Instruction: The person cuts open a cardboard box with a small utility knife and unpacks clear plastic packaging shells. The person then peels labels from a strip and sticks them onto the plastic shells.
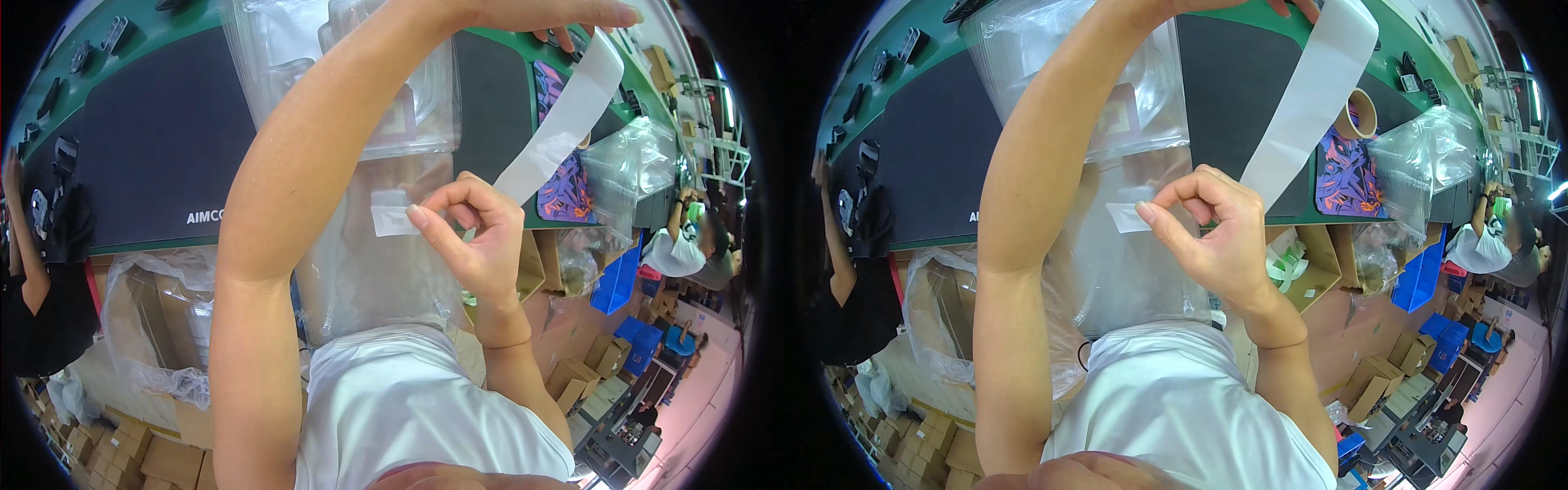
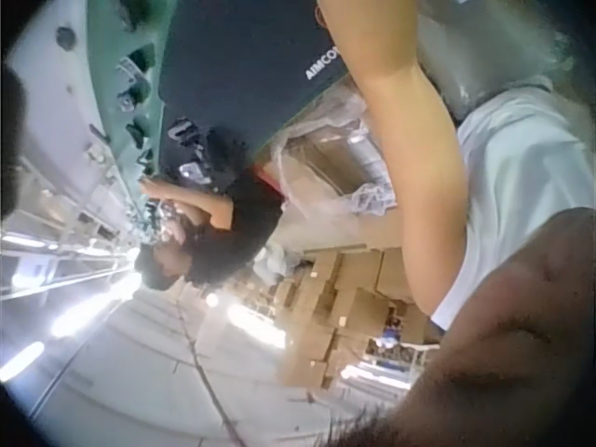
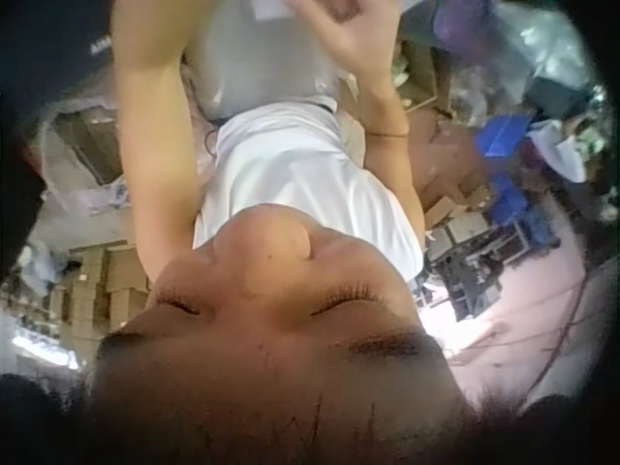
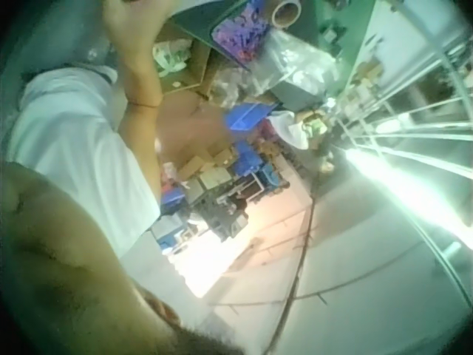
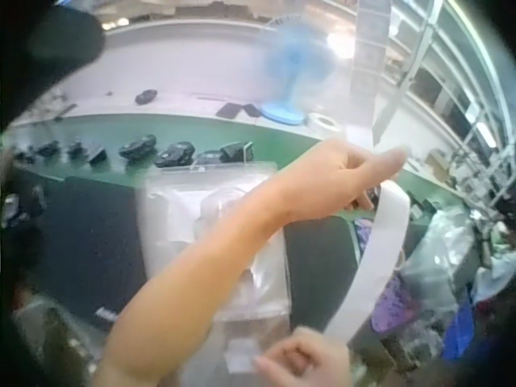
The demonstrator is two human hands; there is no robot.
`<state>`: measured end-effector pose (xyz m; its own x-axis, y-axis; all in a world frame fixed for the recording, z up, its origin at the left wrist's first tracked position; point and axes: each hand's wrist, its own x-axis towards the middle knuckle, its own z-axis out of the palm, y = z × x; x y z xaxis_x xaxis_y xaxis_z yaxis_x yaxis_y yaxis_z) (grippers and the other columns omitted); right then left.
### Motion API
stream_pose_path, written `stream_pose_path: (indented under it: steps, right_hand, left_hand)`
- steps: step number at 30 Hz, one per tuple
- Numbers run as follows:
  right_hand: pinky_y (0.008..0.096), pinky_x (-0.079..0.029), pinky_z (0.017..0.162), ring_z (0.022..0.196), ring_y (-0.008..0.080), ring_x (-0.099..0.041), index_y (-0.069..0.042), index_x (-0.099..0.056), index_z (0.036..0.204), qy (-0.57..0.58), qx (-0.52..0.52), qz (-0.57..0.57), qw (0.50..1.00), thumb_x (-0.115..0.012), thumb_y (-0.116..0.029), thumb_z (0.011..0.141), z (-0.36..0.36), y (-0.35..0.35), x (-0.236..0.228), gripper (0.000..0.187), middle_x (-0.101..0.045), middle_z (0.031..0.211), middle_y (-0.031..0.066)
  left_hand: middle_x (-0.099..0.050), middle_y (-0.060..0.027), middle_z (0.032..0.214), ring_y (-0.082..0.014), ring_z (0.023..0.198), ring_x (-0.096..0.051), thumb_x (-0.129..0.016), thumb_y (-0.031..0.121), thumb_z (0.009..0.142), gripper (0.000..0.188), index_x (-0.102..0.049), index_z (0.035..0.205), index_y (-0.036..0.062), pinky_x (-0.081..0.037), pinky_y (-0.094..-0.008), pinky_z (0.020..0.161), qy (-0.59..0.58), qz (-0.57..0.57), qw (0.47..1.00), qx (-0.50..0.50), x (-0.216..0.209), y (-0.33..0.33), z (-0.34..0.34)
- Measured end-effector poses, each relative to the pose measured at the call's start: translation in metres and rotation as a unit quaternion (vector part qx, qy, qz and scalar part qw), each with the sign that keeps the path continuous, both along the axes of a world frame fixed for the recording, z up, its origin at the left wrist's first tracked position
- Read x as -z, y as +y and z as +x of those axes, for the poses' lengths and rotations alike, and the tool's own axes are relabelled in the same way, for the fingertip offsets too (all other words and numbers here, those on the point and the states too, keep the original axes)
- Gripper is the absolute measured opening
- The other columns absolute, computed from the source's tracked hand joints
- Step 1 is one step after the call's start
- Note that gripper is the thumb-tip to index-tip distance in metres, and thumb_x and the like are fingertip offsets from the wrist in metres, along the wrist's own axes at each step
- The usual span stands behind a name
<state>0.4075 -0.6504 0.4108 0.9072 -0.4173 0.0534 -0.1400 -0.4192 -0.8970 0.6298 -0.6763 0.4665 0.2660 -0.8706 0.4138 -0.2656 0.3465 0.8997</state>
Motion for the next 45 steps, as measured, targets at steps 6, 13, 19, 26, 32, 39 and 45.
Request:
stream_pose_path:
  steps: [6,13,19,26,32,39,45]
  right_hand:
    - [0.0250,-0.027,0.046,0.051,0.0060,-0.035,-0.004,-0.068,0.081,0.017,0.059,-0.075,0.995,-0.079,-0.006,0.074,0.002,0.000,0.017,0.013,-0.045,0.060,-0.0025]
    - [0.0358,-0.050,0.071,0.083,0.0236,-0.063,-0.001,-0.067,0.110,-0.062,-0.085,-0.235,0.966,-0.081,-0.018,0.074,-0.005,-0.001,-0.003,0.043,-0.065,0.098,0.0095]
    - [0.0582,-0.021,0.113,0.148,0.0384,-0.018,-0.006,-0.045,0.144,0.159,-0.433,-0.300,0.835,-0.068,-0.068,0.071,-0.014,0.003,-0.065,0.098,-0.023,0.159,0.0198]
    - [0.0487,-0.041,0.106,0.127,0.0331,-0.053,-0.007,-0.066,0.120,0.048,-0.483,-0.109,0.867,-0.071,-0.024,0.082,-0.018,-0.028,-0.086,0.042,-0.059,0.132,0.0149]
    - [0.0425,-0.044,0.100,0.111,0.0242,-0.062,-0.009,-0.068,0.113,-0.065,-0.479,-0.061,0.873,-0.063,-0.004,0.073,-0.025,-0.034,-0.076,0.041,-0.066,0.122,0.0071]
    - [0.0403,-0.045,0.097,0.113,0.0282,-0.062,-0.008,-0.069,0.108,-0.073,-0.459,0.101,0.879,-0.051,0.010,0.070,-0.050,-0.065,-0.052,0.045,-0.066,0.121,0.0084]
    - [0.0392,-0.045,0.096,0.112,0.0278,-0.062,-0.008,-0.069,0.105,-0.116,-0.291,0.064,0.947,-0.064,0.003,0.077,-0.088,-0.084,-0.049,0.031,-0.068,0.117,0.0065]
  left_hand:
    - [-0.067,-0.0126,0.073,-0.0172,0.071,-0.066,-0.052,0.067,0.090,0.076,-0.071,0.088,-0.0067,-0.051,-0.0298,0.064,-0.009,-0.035,0.999,0.005,0.015,-0.018,0.003]
    - [-0.067,-0.0103,0.074,-0.0162,0.071,-0.065,-0.054,0.064,0.091,0.072,-0.071,0.086,-0.0065,-0.050,-0.0293,0.067,-0.011,-0.047,0.998,0.028,0.003,-0.009,0.004]
    - [-0.074,-0.0140,0.094,-0.0185,0.080,-0.071,-0.059,0.073,0.081,0.076,-0.075,0.106,0.0033,-0.053,-0.0320,0.078,0.012,-0.002,1.000,-0.017,-0.012,0.006,-0.003]
    - [-0.072,-0.0093,0.095,-0.0177,0.081,-0.069,-0.056,0.065,0.089,0.066,-0.074,0.108,0.0047,-0.054,-0.0297,0.073,-0.017,0.009,0.999,-0.025,-0.037,0.005,-0.013]
    - [-0.071,-0.0029,0.101,-0.0105,0.082,-0.061,-0.049,0.042,0.101,0.045,-0.069,0.119,0.0066,-0.052,-0.0268,0.072,-0.035,-0.009,0.999,0.000,-0.038,-0.014,-0.012]
    - [-0.068,-0.0072,0.115,-0.0155,0.094,-0.066,-0.037,0.046,0.105,0.054,-0.064,0.126,0.0042,-0.050,-0.0259,0.079,-0.013,0.003,1.000,0.009,-0.034,-0.047,-0.022]
    - [-0.069,-0.0081,0.103,-0.0149,0.083,-0.063,-0.039,0.048,0.103,0.056,-0.065,0.125,0.0039,-0.052,-0.0286,0.073,0.002,-0.002,1.000,0.022,-0.038,-0.080,-0.051]
